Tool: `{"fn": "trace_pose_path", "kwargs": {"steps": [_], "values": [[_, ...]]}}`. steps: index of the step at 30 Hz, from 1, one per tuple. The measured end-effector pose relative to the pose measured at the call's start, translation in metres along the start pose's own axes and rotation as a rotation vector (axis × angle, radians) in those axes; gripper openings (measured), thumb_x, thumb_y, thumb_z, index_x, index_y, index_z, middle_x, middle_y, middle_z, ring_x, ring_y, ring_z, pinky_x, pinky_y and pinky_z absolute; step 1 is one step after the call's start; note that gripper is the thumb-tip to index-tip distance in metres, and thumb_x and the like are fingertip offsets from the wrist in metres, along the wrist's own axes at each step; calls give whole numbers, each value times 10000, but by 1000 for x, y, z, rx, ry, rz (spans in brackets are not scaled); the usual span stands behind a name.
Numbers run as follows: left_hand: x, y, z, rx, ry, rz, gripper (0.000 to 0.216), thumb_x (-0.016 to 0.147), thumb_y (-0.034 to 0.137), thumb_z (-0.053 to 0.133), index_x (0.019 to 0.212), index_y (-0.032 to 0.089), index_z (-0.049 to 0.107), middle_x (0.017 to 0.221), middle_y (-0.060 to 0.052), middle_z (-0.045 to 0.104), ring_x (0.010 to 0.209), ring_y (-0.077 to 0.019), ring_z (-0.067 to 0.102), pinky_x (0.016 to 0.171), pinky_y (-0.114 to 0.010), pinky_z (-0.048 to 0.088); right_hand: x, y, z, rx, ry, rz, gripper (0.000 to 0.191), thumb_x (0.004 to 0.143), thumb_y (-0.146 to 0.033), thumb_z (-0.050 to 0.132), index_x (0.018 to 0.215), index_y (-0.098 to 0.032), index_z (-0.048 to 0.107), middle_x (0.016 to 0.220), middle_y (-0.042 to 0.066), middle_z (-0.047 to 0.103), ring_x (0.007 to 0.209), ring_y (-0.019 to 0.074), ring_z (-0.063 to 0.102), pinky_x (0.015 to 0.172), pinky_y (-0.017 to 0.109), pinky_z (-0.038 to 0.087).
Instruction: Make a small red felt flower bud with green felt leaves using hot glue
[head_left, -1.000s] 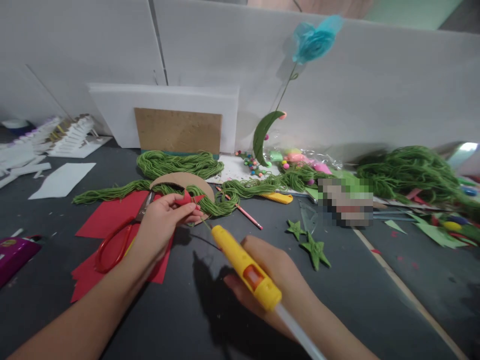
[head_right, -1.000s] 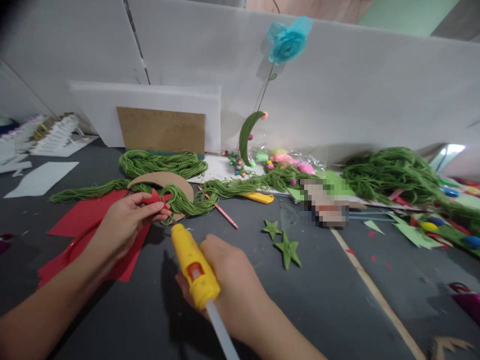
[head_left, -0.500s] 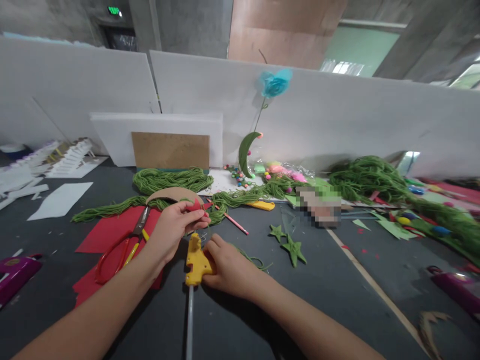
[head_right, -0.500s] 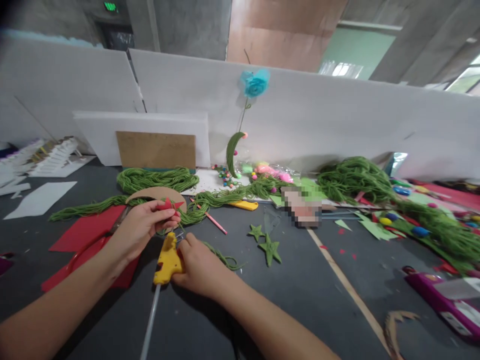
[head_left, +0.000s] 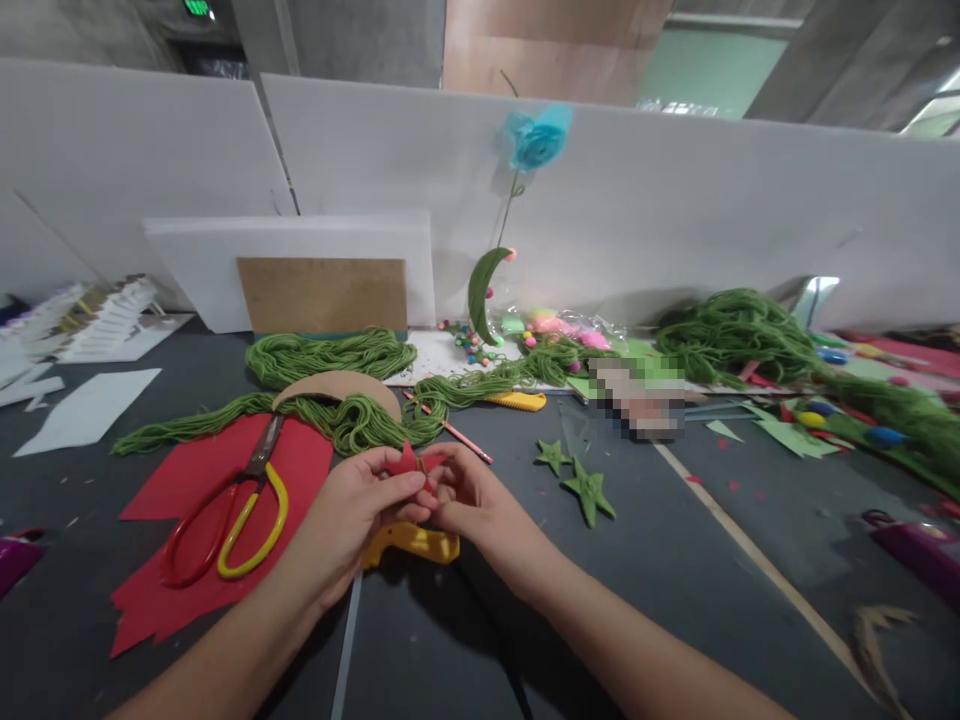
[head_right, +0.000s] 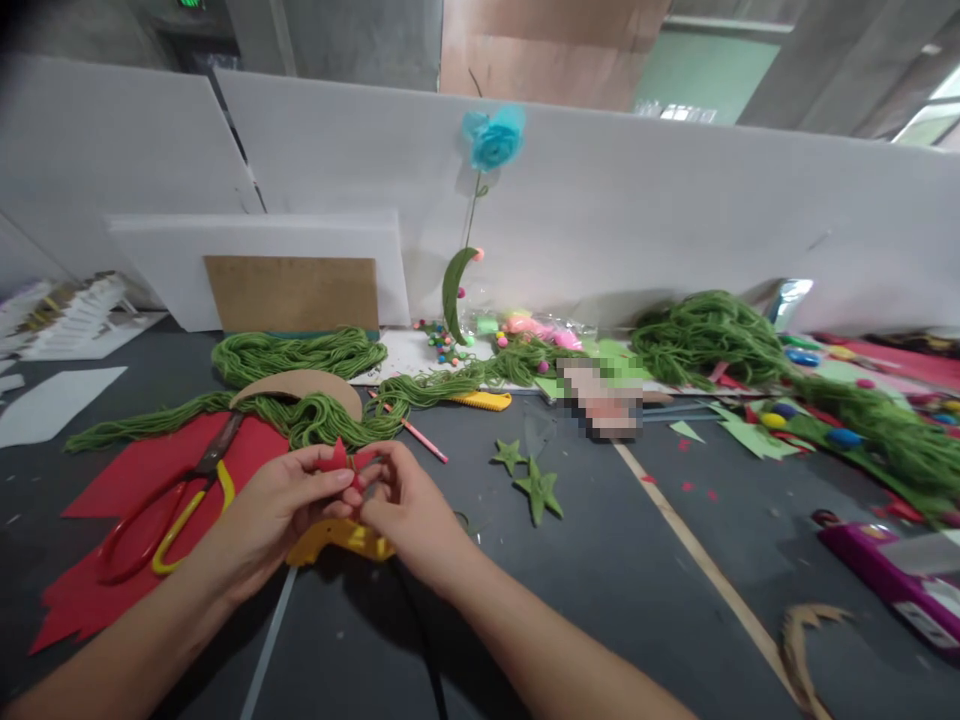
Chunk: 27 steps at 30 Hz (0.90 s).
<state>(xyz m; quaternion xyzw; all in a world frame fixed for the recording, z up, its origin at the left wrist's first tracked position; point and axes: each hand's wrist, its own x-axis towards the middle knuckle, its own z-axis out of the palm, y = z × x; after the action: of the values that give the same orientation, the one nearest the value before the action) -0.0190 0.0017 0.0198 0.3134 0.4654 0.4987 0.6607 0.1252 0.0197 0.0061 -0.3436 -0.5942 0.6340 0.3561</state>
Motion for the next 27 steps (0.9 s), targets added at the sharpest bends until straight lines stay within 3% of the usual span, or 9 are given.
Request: {"fn": "trace_pose_path", "kwargs": {"steps": [5,10,15,19,23,27], "values": [[3,1,-2,-47,19,-35,55,718,80,641,706,105,594,663,-57,697,559,-88,646,542,-136,531,-5,4,2,-343,168,-39,271,794,-146,460,1048,-233,425,583,-90,362,520,94,378,502,204,304],[5,1,-4,-78,55,-32,71,725,89,635,758,122,581,615,-46,689,515,-86,628,536,-153,527,-9,-1,3,-489,189,-74,155,832,-173,438,980,-216,423,544,-103,293,469,86,337,467,195,262],[3,3,-3,-59,30,-41,59,733,93,625,716,111,571,578,-23,662,490,-65,596,512,-133,500,-10,-4,1,-642,208,-152,127,879,-253,413,921,-195,517,585,-54,482,499,94,440,493,198,313],[1,3,-1,-10,-16,-28,84,744,130,621,684,99,572,586,-18,646,514,-57,582,527,-128,483,-10,-6,-3,-849,201,-287,136,859,-202,450,875,-183,584,691,3,632,539,106,527,531,200,346],[0,1,0,69,-1,25,95,727,175,641,727,118,565,552,-3,648,508,-73,588,533,-152,479,-13,-7,-4,-1059,203,-463,137,834,-160,482,870,-170,614,692,19,657,560,122,561,538,204,338],[-1,0,1,178,45,67,123,697,201,646,692,147,536,488,21,628,464,-84,573,500,-167,457,-16,-10,-5,-1273,186,-634,224,883,-181,423,774,-174,618,575,-2,577,478,119,483,488,228,275]]}}
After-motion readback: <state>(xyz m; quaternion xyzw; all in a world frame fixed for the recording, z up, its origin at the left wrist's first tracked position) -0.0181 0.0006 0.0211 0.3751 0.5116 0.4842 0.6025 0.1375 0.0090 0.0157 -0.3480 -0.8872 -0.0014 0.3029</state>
